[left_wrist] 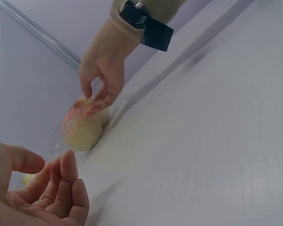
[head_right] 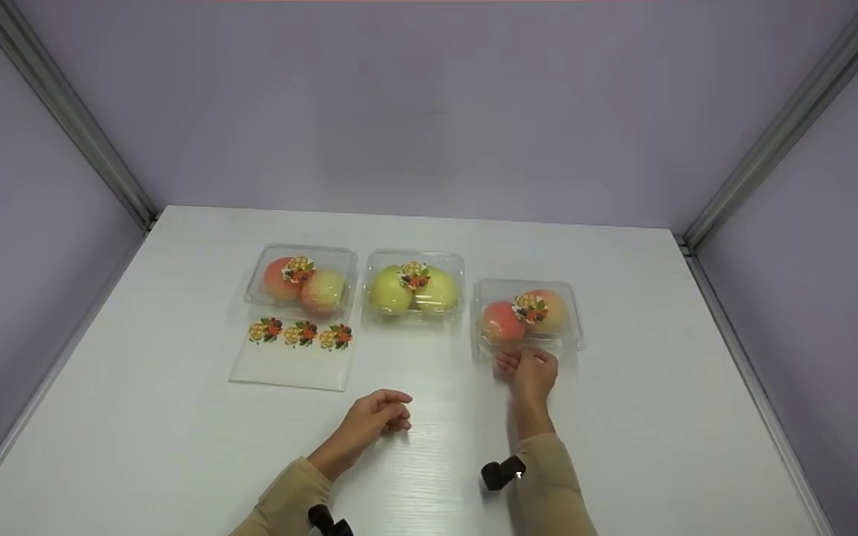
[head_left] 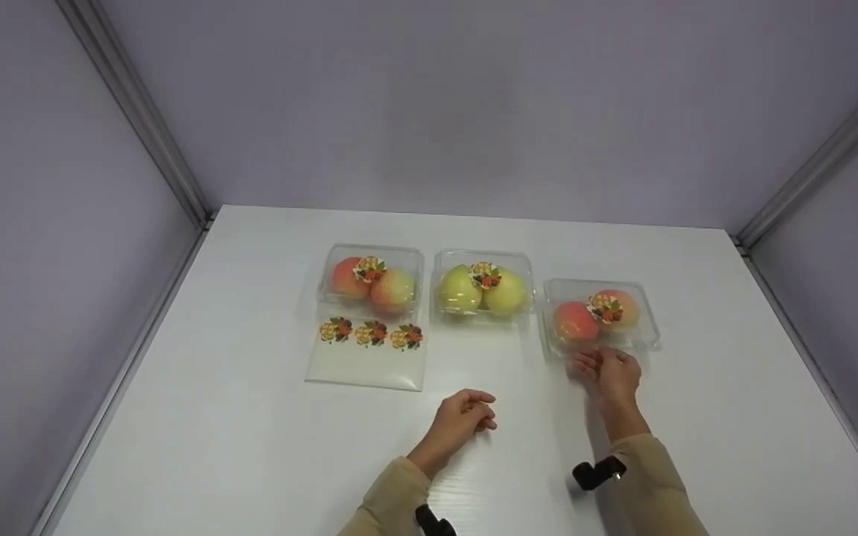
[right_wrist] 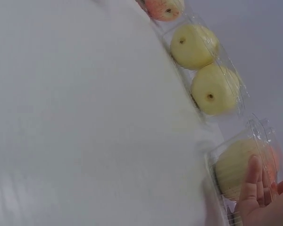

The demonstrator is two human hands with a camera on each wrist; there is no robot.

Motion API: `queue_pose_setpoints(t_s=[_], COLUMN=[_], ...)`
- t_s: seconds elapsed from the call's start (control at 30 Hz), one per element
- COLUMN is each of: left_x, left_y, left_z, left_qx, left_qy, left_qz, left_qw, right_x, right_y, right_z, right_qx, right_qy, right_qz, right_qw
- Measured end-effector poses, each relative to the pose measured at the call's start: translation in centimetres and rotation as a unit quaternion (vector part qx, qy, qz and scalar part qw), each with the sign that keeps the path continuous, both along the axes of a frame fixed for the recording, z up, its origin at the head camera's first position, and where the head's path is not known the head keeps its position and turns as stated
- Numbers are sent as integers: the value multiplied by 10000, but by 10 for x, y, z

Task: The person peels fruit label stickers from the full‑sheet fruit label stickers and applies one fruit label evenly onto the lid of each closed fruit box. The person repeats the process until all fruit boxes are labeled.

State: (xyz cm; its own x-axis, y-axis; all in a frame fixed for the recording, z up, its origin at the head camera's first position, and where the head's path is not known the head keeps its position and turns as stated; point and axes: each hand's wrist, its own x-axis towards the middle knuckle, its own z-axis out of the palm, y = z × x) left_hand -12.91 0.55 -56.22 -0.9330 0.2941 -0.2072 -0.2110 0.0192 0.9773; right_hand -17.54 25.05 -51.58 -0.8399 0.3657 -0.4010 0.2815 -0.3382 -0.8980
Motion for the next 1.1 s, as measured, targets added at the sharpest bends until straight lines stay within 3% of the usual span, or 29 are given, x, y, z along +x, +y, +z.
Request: queue_pose_setpoints(t_s=[0.63,1.1], left_x=[-6,-10], left_y=[-12,-19], left_z=[1,2], left_qx=[13,-102], left_qy=[24,48], left_qz=[125,176], left_qw=[9999,9998], right_x=[-42,-49], right_y=[4,9], right_z=[7,10], right_qx=[-171,-346], right_qy=[-231,-294], right_qz=[8,17], right_qw=[9996,9990])
